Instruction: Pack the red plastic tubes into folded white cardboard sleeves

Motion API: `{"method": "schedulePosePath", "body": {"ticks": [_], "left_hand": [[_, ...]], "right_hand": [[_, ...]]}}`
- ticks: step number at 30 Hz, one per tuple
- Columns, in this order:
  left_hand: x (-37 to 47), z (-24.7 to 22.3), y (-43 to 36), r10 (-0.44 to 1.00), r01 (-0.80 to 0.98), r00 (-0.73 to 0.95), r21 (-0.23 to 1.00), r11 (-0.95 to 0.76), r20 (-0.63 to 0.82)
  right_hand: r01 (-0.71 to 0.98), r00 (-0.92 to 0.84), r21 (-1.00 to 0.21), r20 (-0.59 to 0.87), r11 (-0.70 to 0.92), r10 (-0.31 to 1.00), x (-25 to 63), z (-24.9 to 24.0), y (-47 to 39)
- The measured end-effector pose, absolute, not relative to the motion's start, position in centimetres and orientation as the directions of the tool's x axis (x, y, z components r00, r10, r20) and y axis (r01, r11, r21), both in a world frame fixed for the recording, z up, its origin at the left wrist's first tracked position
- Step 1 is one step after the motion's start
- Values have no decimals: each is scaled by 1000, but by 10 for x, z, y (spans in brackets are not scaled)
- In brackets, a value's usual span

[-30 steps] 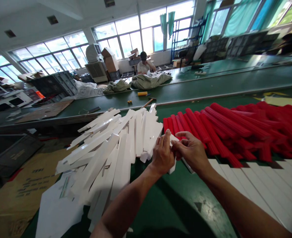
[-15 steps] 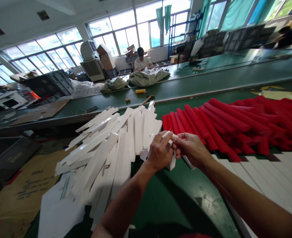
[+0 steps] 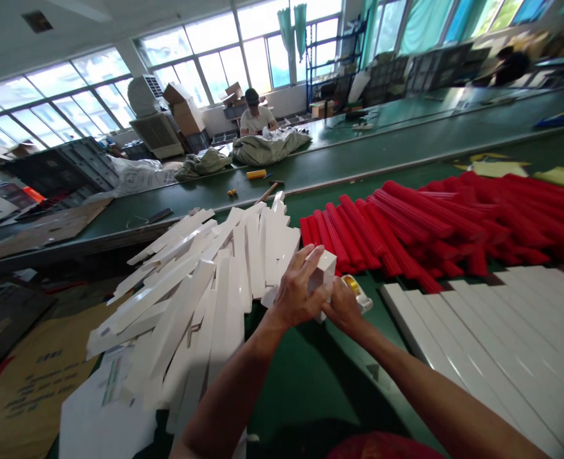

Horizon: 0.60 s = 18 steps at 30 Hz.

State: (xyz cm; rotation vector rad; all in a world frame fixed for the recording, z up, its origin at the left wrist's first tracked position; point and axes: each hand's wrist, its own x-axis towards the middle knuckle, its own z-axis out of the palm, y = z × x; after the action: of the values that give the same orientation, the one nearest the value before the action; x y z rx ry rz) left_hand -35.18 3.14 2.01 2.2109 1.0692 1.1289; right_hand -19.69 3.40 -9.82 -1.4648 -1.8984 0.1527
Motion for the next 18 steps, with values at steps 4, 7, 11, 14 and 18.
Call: {"method": "schedulePosePath", "body": {"ticks": [4,7,11,14,18], "left_hand": [[-338,-13,41,934,381,149,853,-357,324],[-309,-60,47,972,569,64,792,-222,226],[-251,-120,49,965,656,223,710,-256,141],[-220,-149,58,942,762,335,579,-292,34],[-211,-169,73,925,795,381,509,-330,4]], "right_hand": [[865,-19,-488,202,117,979,-145,-70,26],[938,75,-340,2,-70,997,-93,-58,16],[972,159,-140,-208,-190,965,-49,-73,4],[961,210,-99,-344,-257,915,-44,-97,-2],[964,209,-68,-401,-257,892,-52,-121,-8]]}}
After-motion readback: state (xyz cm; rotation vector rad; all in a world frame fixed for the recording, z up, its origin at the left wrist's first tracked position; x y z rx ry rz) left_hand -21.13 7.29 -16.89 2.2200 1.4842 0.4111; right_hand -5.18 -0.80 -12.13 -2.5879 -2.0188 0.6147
